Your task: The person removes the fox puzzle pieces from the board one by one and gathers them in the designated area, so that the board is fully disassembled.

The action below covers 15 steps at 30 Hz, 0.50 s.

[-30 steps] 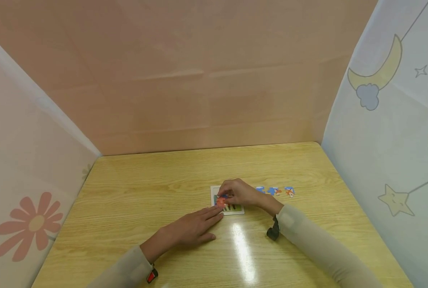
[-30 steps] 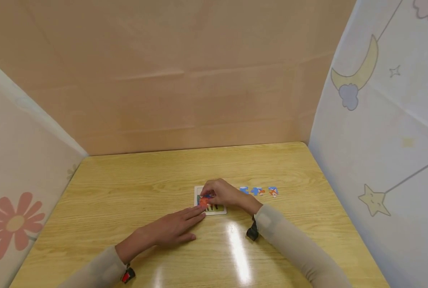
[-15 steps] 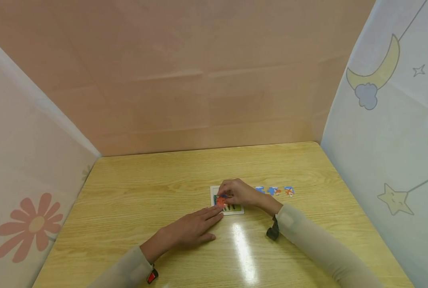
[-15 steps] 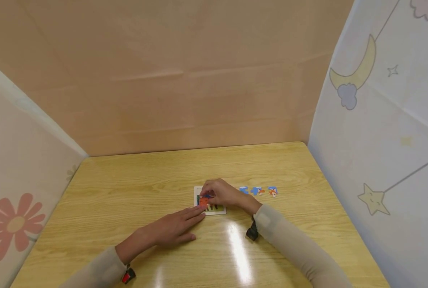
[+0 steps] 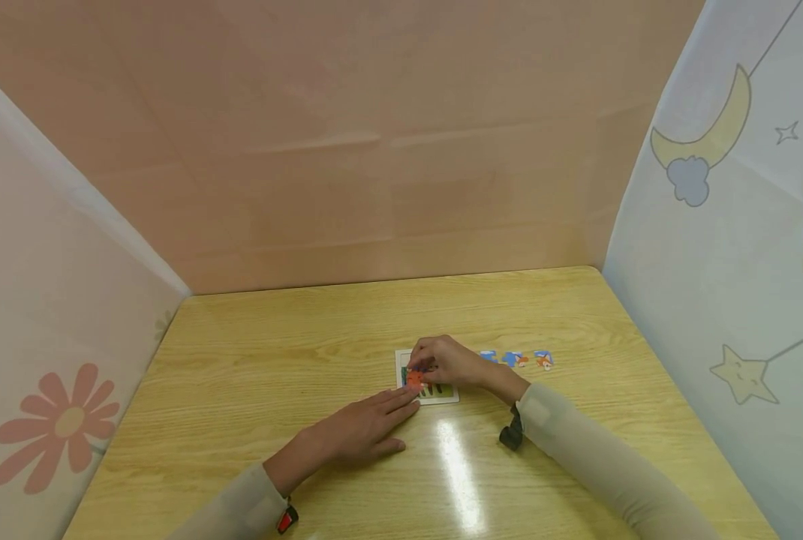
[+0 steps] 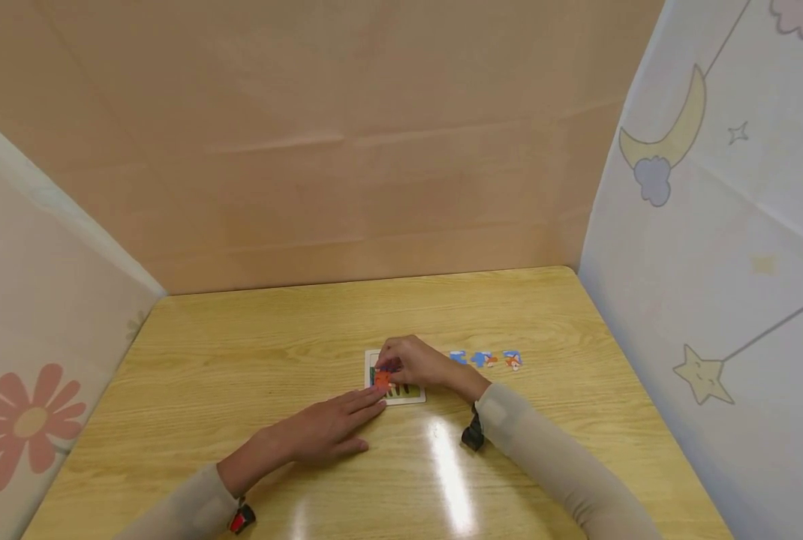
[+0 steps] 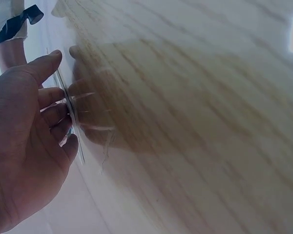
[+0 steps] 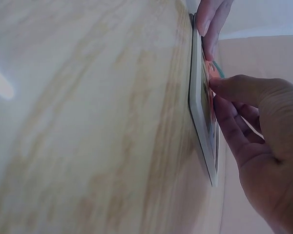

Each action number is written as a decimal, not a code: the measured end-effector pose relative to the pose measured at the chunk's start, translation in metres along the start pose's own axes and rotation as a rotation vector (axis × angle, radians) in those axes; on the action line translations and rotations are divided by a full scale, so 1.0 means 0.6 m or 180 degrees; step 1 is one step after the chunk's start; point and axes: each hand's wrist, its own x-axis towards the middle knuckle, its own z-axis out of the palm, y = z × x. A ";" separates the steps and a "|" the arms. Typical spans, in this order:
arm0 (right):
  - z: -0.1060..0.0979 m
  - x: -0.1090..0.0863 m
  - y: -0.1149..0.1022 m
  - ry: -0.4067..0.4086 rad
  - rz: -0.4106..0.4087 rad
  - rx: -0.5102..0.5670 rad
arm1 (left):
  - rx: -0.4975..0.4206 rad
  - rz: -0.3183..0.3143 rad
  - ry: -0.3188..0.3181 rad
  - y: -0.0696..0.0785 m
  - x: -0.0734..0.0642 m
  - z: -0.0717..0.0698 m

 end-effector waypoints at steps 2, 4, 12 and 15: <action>0.000 0.001 -0.001 -0.0012 0.0022 0.0013 | 0.0000 0.0015 0.0017 -0.001 0.000 0.001; 0.000 0.001 -0.001 -0.0021 0.0023 0.0014 | -0.0005 0.0028 0.0033 0.000 0.000 0.001; -0.001 0.002 0.003 -0.0002 -0.0015 -0.0022 | -0.0014 0.0048 0.0058 -0.001 0.001 0.001; -0.001 0.002 0.005 0.0017 -0.0047 -0.0020 | -0.0023 0.0042 0.0039 0.000 0.001 0.000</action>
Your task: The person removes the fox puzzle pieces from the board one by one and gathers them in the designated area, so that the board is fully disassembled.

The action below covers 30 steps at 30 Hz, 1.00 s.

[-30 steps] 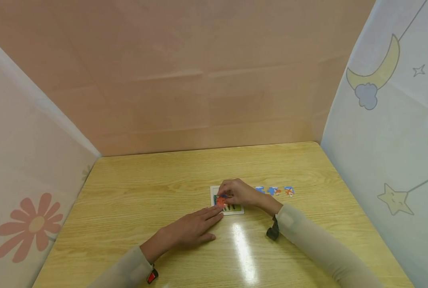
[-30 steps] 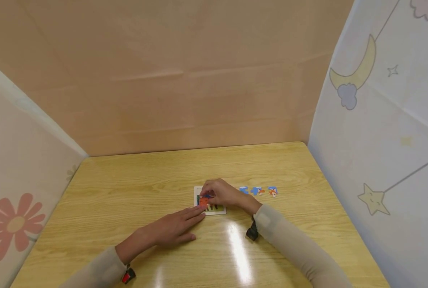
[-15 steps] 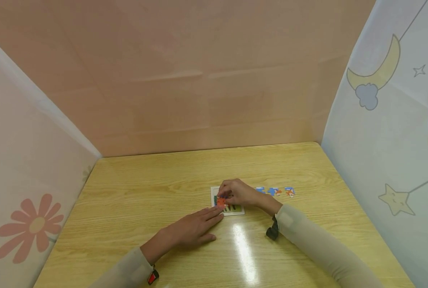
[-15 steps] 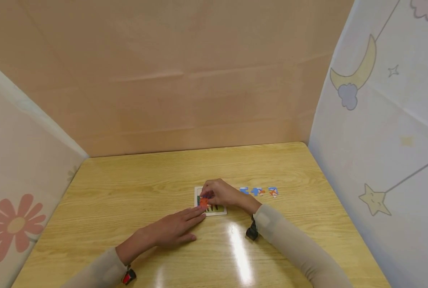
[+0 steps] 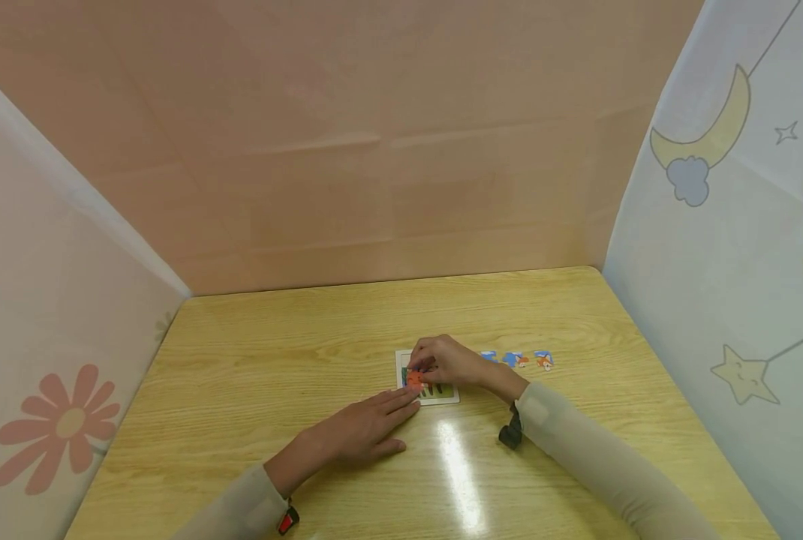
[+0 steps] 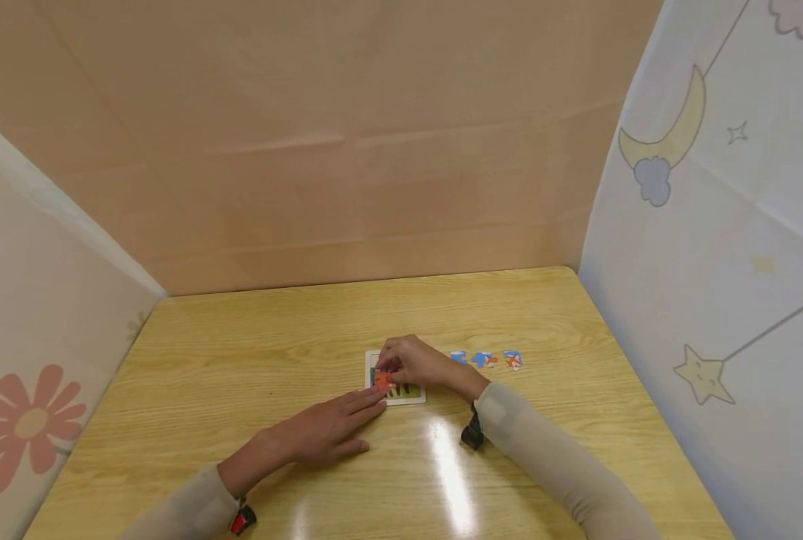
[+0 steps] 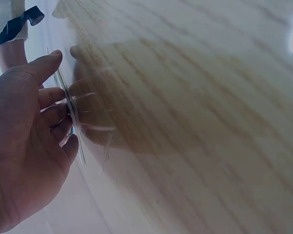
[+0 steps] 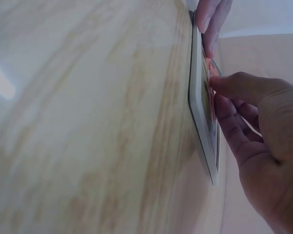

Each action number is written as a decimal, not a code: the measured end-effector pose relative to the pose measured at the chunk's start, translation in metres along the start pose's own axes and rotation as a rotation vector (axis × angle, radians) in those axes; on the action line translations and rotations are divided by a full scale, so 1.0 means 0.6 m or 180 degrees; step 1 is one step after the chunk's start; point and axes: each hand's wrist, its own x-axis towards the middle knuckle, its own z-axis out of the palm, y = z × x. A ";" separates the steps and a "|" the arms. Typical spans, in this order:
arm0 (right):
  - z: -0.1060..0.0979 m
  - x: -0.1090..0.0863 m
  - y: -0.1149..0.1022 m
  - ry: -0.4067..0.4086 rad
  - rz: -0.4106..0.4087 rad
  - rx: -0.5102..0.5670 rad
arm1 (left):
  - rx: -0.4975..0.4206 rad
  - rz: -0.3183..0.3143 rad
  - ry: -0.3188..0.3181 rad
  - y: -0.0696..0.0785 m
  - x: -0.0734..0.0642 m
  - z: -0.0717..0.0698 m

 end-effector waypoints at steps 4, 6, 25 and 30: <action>0.000 0.000 -0.001 0.0025 -0.0019 0.0055 | 0.0015 -0.0010 -0.0013 0.000 0.001 0.001; 0.000 -0.001 -0.001 0.0030 -0.0016 0.0079 | 0.0051 -0.0022 -0.0024 0.001 0.001 0.000; -0.011 -0.010 -0.006 0.0137 0.0082 0.0053 | 0.0160 0.0065 0.0092 -0.001 -0.001 0.002; -0.017 -0.019 -0.005 0.0173 0.0019 -0.0115 | 0.0082 0.0012 0.0049 0.002 0.001 -0.001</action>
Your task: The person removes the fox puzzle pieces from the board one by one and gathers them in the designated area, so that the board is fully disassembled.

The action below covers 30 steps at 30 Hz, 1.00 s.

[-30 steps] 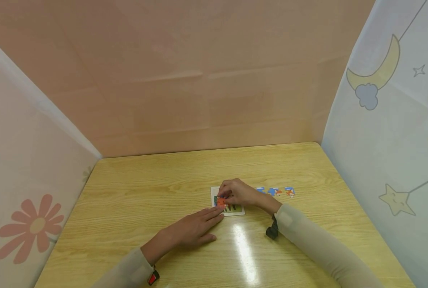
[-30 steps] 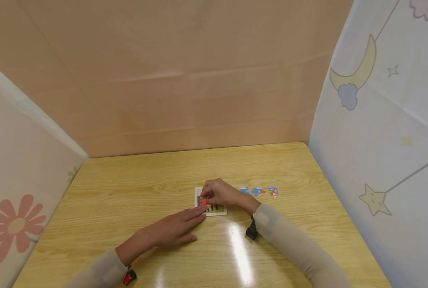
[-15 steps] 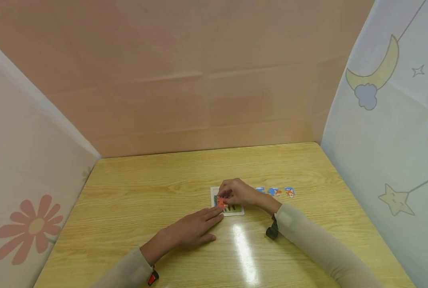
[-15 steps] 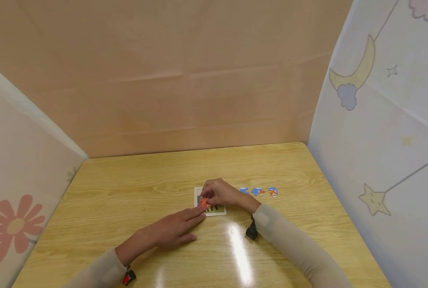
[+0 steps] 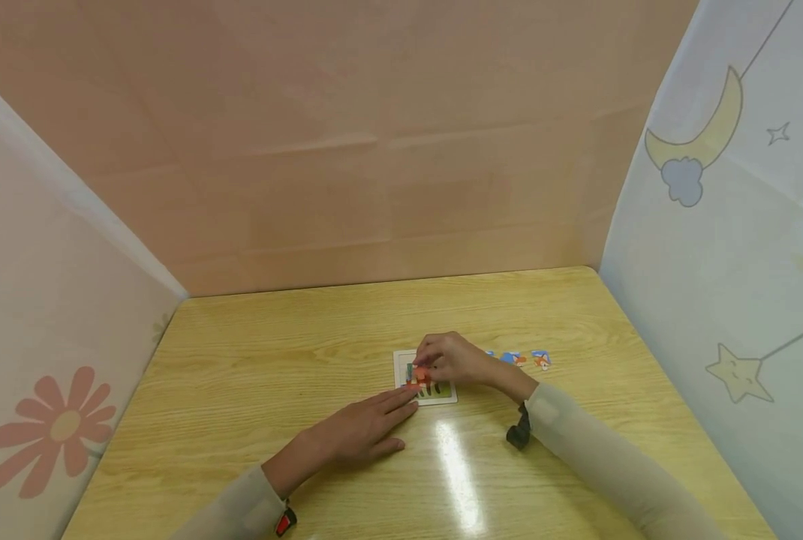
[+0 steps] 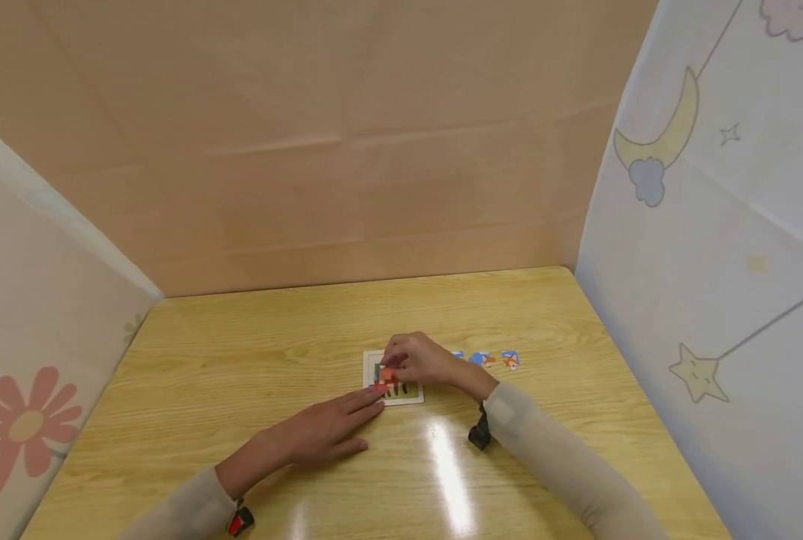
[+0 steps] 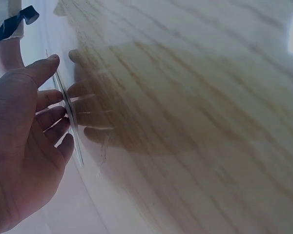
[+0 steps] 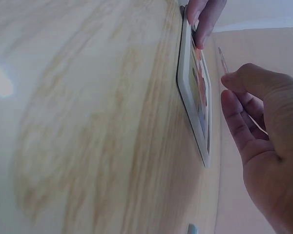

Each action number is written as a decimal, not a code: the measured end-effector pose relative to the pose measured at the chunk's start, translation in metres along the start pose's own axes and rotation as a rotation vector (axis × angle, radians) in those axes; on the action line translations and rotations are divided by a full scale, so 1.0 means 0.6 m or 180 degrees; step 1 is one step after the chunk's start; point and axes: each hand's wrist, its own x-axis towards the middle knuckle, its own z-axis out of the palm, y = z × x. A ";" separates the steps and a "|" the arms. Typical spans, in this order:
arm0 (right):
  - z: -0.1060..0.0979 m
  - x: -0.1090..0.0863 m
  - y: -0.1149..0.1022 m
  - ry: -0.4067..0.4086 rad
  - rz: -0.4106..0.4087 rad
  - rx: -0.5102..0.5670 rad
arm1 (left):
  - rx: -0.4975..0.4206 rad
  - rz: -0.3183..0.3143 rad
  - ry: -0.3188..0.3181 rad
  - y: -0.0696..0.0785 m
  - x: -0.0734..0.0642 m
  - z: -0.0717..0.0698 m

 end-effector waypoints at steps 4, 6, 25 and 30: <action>-0.006 -0.007 -0.001 0.0050 -0.0036 -0.0057 | -0.0033 -0.0039 -0.0018 0.001 0.000 -0.001; -0.010 -0.011 -0.001 0.0065 -0.0009 -0.0063 | -0.0041 -0.0044 -0.0022 0.000 0.000 -0.001; -0.051 -0.065 0.009 0.0168 -0.0107 -0.0090 | 0.0021 -0.0103 -0.0046 0.003 0.001 -0.001; -0.061 -0.080 0.009 0.0212 -0.0122 -0.0150 | 0.0073 -0.0103 -0.0013 0.003 0.003 -0.001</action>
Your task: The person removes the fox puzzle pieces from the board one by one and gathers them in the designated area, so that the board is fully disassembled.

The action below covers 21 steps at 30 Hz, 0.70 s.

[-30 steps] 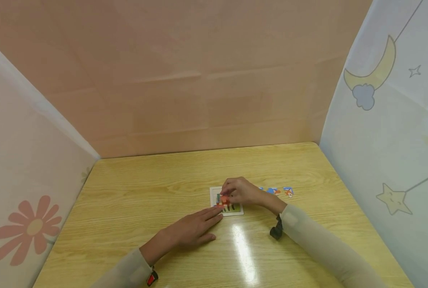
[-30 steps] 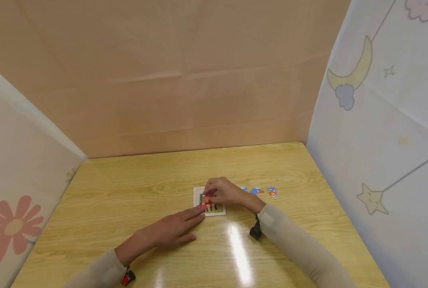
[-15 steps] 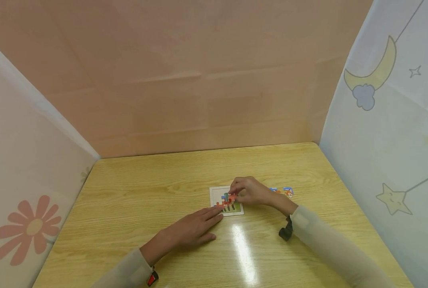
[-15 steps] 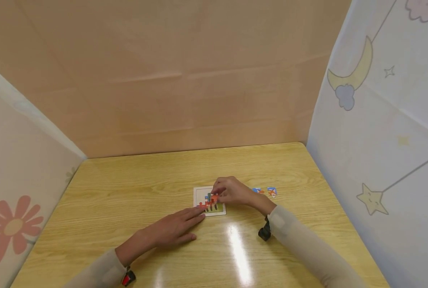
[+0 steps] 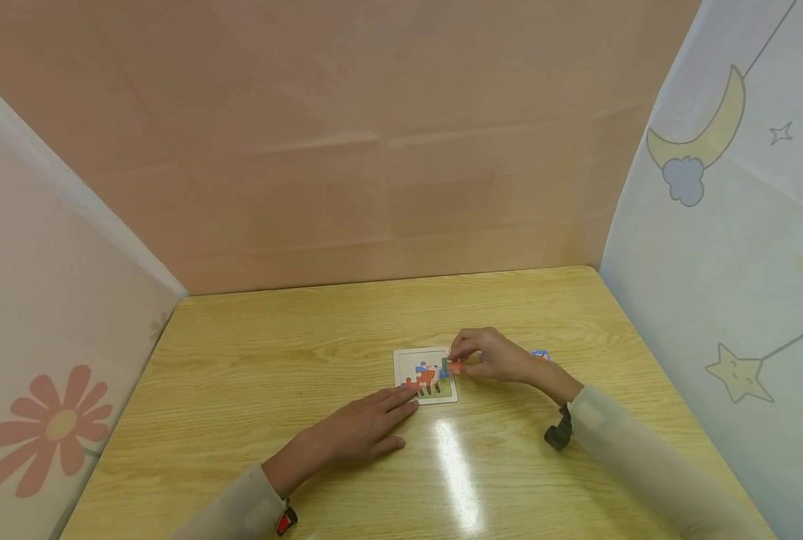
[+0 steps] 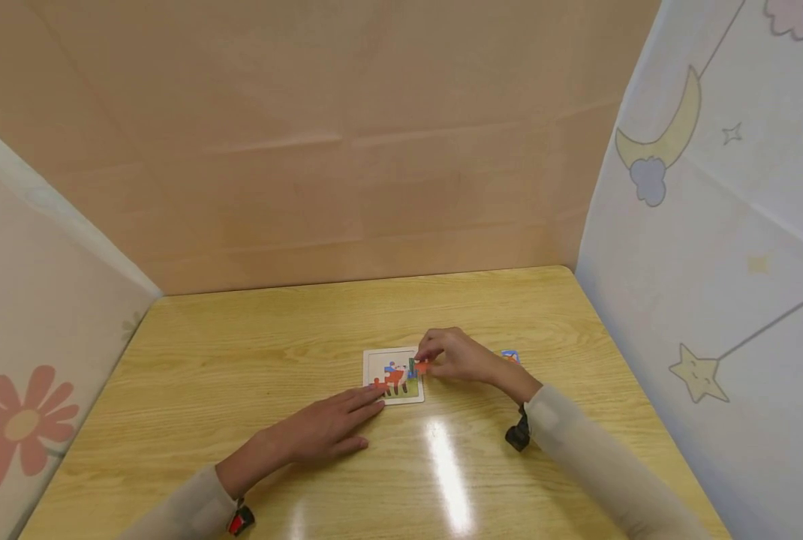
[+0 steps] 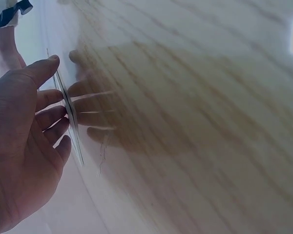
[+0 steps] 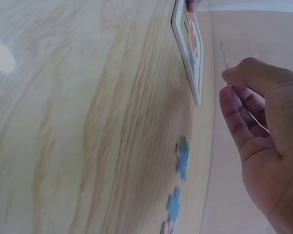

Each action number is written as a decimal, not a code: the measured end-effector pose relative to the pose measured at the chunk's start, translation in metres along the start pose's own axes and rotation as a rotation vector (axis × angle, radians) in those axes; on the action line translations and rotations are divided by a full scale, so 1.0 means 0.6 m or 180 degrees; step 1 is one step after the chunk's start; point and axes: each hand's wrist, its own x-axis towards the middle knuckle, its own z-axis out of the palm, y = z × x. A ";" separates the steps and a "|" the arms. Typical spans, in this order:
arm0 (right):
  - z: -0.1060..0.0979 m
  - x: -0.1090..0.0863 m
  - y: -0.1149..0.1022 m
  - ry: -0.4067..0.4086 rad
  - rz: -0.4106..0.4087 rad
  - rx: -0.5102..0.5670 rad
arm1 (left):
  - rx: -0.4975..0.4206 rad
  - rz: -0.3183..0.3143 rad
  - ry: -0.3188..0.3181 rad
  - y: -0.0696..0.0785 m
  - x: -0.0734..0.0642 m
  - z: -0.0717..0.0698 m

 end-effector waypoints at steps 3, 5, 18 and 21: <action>-0.004 -0.010 0.000 0.0016 -0.0005 -0.0047 | 0.0007 -0.0002 0.0008 0.000 0.000 0.000; -0.007 -0.017 0.000 0.0023 0.0006 -0.0076 | 0.0004 0.0001 0.0007 0.001 -0.001 0.000; -0.024 -0.067 0.016 0.0116 0.0045 -0.0195 | 0.0014 0.0003 0.0001 0.002 -0.002 0.000; -0.026 -0.077 0.020 0.0145 -0.0015 -0.0262 | 0.0034 0.0018 0.0025 0.001 -0.001 0.001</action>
